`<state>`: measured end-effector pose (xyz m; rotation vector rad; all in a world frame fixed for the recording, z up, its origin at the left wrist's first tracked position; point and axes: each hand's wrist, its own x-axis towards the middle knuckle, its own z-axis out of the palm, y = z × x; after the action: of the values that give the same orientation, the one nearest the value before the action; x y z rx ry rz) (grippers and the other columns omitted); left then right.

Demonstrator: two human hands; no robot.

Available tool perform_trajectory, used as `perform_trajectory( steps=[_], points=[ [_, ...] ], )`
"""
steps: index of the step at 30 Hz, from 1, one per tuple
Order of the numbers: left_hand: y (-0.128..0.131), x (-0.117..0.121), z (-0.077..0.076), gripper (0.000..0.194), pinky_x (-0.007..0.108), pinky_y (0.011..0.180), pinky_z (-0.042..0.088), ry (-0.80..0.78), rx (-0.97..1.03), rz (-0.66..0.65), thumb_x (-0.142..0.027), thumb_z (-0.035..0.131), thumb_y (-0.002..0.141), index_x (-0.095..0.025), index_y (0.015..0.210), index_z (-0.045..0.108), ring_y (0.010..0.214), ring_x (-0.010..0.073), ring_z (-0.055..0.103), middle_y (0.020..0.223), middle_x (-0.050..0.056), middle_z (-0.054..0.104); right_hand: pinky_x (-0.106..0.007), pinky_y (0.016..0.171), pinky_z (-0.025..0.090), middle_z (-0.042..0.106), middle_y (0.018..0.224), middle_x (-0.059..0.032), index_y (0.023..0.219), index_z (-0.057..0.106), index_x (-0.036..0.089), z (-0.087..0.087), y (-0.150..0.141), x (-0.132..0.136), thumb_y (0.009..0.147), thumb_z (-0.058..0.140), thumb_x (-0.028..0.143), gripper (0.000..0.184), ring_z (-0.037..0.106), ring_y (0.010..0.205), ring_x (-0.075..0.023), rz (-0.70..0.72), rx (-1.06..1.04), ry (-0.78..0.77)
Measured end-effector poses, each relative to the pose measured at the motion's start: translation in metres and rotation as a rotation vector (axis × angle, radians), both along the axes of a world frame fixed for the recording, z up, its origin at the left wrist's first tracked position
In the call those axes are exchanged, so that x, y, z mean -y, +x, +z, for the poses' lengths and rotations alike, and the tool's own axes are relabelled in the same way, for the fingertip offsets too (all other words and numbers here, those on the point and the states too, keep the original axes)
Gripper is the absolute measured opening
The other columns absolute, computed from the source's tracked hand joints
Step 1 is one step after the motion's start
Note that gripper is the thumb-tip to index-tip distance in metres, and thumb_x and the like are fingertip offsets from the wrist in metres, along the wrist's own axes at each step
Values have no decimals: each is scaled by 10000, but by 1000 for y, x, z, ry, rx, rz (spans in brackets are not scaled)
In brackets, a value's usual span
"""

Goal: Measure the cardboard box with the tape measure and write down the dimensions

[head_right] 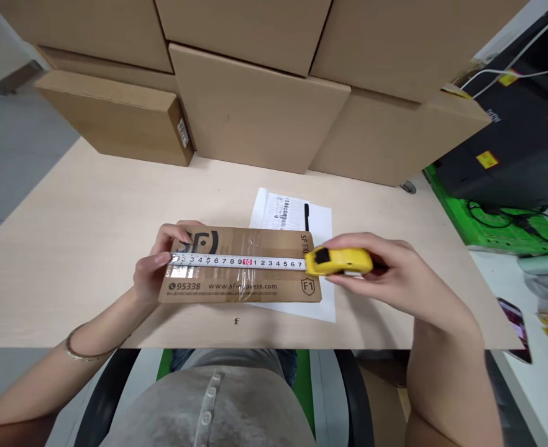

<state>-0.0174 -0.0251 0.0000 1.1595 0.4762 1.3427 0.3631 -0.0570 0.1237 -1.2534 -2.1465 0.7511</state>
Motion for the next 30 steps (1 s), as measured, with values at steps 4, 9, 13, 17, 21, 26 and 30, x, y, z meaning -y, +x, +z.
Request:
perform_trajectory(
  steps=[4, 9, 13, 17, 21, 26, 30],
  points=[
    [0, -1, 1, 237, 367, 858, 501, 9, -2, 3, -427, 725, 836, -283, 1024, 729, 1041, 243, 624, 1192, 32, 714, -304, 715, 671, 806, 1165, -4, 1219, 761, 374, -11, 24, 9, 852, 848, 298, 385, 784, 909, -202, -130, -57, -44],
    [1, 0, 4, 231, 379, 845, 523, -6, -34, 49, -437, 721, 827, -280, 996, 731, 1029, 256, 627, 1162, 49, 708, -326, 731, 671, 818, 1135, -7, 1175, 788, 376, -14, 17, 0, 805, 876, 279, 392, 793, 931, -219, -122, -96, -6],
    [1, 1, 6, 235, 396, 831, 540, -10, -52, 70, -450, 727, 811, -282, 975, 730, 1024, 270, 638, 1143, 54, 711, -352, 739, 670, 817, 1144, -19, 1178, 788, 375, -16, 17, -3, 800, 875, 292, 396, 789, 945, -239, -120, -93, 17],
    [1, 1, 7, 233, 406, 833, 543, -11, -55, 66, -451, 715, 815, -286, 979, 720, 1027, 270, 639, 1153, 50, 704, -324, 666, 642, 805, 1149, -56, 1213, 775, 364, -7, 17, 5, 815, 858, 311, 410, 777, 877, -249, -142, -44, 24],
    [1, 2, 6, 239, 447, 892, 529, -1, -78, 88, -478, 682, 829, -286, 969, 703, 1031, 279, 627, 1161, 57, 702, -291, 544, 568, 764, 1184, -68, 1395, 673, 368, 17, -5, 8, 836, 841, 456, 590, 725, 759, -211, -122, 90, 34],
    [2, 2, 4, 255, 469, 935, 524, -2, -82, 96, -490, 671, 820, -281, 963, 692, 1063, 294, 631, 1129, 56, 710, -283, 556, 490, 769, 882, -9, 1133, 686, 267, 33, -90, -11, 938, 728, 515, 319, 690, 674, -185, 120, 311, 11],
    [2, 4, 6, 387, 492, 1017, 519, -27, -40, 123, -599, 579, 876, -250, 964, 721, 1128, 322, 641, 1122, 81, 731, -324, 641, 530, 773, 1190, -109, 1285, 626, 195, 26, -165, -22, 1028, 551, 273, 279, 752, 865, -237, 377, 369, 178]
  ],
)
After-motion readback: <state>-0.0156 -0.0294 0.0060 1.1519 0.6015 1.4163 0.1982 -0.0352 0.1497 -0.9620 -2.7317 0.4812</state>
